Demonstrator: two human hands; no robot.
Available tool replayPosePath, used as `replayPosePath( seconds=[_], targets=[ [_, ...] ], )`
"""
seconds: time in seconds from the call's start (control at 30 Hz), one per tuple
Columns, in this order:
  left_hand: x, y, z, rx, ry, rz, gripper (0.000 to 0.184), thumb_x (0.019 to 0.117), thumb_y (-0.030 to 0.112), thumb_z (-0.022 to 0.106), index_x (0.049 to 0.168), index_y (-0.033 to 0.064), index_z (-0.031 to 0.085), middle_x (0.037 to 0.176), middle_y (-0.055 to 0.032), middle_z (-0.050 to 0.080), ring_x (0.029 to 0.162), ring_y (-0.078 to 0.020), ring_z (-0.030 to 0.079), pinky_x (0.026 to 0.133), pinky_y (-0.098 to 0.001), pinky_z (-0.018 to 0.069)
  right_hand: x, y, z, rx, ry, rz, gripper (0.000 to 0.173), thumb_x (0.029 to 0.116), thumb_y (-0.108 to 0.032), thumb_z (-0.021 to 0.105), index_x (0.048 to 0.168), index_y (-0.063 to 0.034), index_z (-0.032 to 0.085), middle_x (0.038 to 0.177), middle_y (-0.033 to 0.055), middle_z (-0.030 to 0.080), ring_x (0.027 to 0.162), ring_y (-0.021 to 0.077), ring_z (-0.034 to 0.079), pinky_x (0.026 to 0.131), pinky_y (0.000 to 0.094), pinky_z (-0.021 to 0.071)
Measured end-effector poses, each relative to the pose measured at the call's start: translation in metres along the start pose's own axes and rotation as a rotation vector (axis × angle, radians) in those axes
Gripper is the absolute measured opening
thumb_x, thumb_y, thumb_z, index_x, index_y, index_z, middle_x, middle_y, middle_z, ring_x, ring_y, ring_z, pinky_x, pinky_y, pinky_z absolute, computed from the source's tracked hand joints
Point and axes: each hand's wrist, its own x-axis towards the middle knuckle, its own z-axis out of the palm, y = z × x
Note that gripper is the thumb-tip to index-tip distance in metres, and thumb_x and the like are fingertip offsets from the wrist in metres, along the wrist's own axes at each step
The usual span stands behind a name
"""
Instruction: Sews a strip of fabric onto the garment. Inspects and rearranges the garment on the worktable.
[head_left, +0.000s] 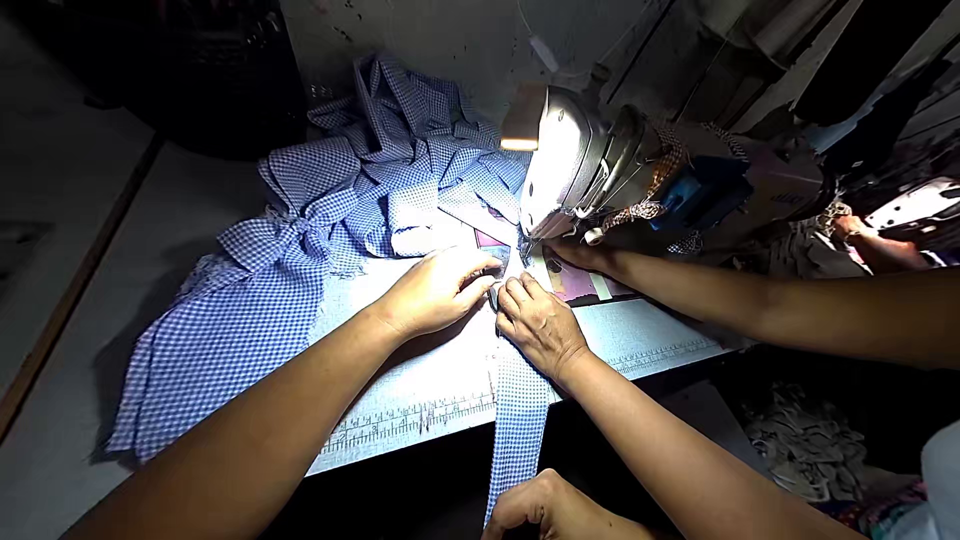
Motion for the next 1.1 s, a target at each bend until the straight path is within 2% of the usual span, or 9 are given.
replayPosePath(
  seconds=[0.1, 0.2, 0.33, 0.4, 0.47, 0.5, 0.7, 0.9, 1.1],
  targets=[
    [-0.001, -0.001, 0.002, 0.000, 0.031, 0.021, 0.025, 0.1042, 0.009, 0.054, 0.121, 0.0063, 0.072, 0.112, -0.0086, 0.072, 0.110, -0.0235, 0.067, 0.099, -0.0450, 0.0500, -0.002, -0.004, -0.004, 0.013, -0.018, 0.022, 0.036, 0.0977, -0.012, 0.065, 0.128, 0.0078, 0.062, 0.134, 0.0221, 0.062, 0.132, 0.0332, 0.053, 0.110, 0.0420, 0.0395],
    [-0.002, 0.002, 0.002, -0.017, 0.037, 0.030, 0.025, 0.1042, 0.008, 0.053, 0.119, 0.0058, 0.073, 0.109, -0.0087, 0.072, 0.107, -0.0235, 0.067, 0.097, -0.0445, 0.0505, -0.004, -0.010, -0.014, 0.048, -0.050, 0.076, 0.040, 0.0985, -0.010, 0.064, 0.134, 0.0084, 0.059, 0.140, 0.0231, 0.058, 0.135, 0.0357, 0.050, 0.111, 0.0434, 0.0380],
    [-0.003, 0.002, 0.002, -0.041, -0.014, 0.038, 0.031, 0.1069, 0.008, 0.046, 0.124, 0.0064, 0.072, 0.129, -0.0066, 0.069, 0.123, -0.0214, 0.063, 0.107, -0.0426, 0.0456, -0.008, -0.009, -0.009, 0.097, 0.031, 0.049, 0.042, 0.0992, -0.010, 0.062, 0.136, 0.0097, 0.057, 0.141, 0.0246, 0.057, 0.135, 0.0369, 0.050, 0.112, 0.0427, 0.0380],
    [-0.003, -0.003, 0.005, -0.054, 0.002, 0.124, 0.032, 0.1058, 0.010, 0.046, 0.122, 0.0063, 0.073, 0.133, -0.0063, 0.068, 0.127, -0.0214, 0.060, 0.110, -0.0428, 0.0427, -0.032, -0.014, -0.019, 0.387, 0.154, -0.081, 0.035, 0.0909, -0.004, 0.069, 0.121, 0.0134, 0.066, 0.119, 0.0254, 0.069, 0.110, 0.0307, 0.064, 0.097, 0.0335, 0.0474],
    [-0.003, -0.009, 0.007, -0.067, -0.007, 0.171, 0.034, 0.1057, 0.014, 0.045, 0.123, 0.0076, 0.073, 0.136, -0.0053, 0.067, 0.133, -0.0221, 0.057, 0.114, -0.0441, 0.0398, -0.061, -0.036, -0.070, 0.793, -0.083, -0.060, 0.028, 0.0842, 0.010, 0.072, 0.111, 0.0153, 0.070, 0.102, 0.0249, 0.073, 0.090, 0.0258, 0.070, 0.082, 0.0281, 0.0539],
    [-0.003, -0.012, 0.009, -0.071, -0.017, 0.180, 0.035, 0.1057, 0.016, 0.044, 0.124, 0.0084, 0.073, 0.137, -0.0047, 0.066, 0.135, -0.0226, 0.054, 0.115, -0.0454, 0.0378, -0.065, -0.039, -0.081, 0.889, -0.167, -0.063, 0.027, 0.0835, 0.013, 0.071, 0.110, 0.0160, 0.070, 0.099, 0.0252, 0.074, 0.087, 0.0256, 0.070, 0.079, 0.0285, 0.0545],
    [-0.002, -0.017, 0.014, -0.066, -0.084, 0.162, 0.039, 0.1081, 0.025, 0.040, 0.130, 0.0143, 0.070, 0.135, 0.0009, 0.067, 0.137, -0.0206, 0.052, 0.116, -0.0501, 0.0354, -0.065, -0.036, -0.083, 0.954, -0.199, -0.087, 0.028, 0.0839, 0.012, 0.071, 0.111, 0.0165, 0.069, 0.100, 0.0252, 0.074, 0.086, 0.0245, 0.071, 0.080, 0.0276, 0.0544],
    [-0.003, -0.015, 0.015, -0.029, -0.056, 0.195, 0.037, 0.1079, 0.023, 0.040, 0.121, 0.0108, 0.073, 0.126, -0.0013, 0.070, 0.124, -0.0187, 0.060, 0.106, -0.0443, 0.0431, -0.062, -0.035, -0.081, 0.953, -0.224, -0.075, 0.025, 0.0828, 0.013, 0.071, 0.107, 0.0160, 0.071, 0.096, 0.0245, 0.074, 0.083, 0.0242, 0.070, 0.077, 0.0280, 0.0544],
    [-0.003, -0.009, 0.011, -0.052, -0.101, 0.121, 0.038, 0.1092, 0.022, 0.040, 0.123, 0.0088, 0.072, 0.133, -0.0038, 0.068, 0.129, -0.0210, 0.058, 0.112, -0.0468, 0.0398, -0.061, -0.034, -0.085, 0.956, -0.252, -0.058, 0.025, 0.0845, 0.012, 0.070, 0.109, 0.0162, 0.070, 0.098, 0.0252, 0.074, 0.085, 0.0246, 0.070, 0.080, 0.0274, 0.0540]
  ],
)
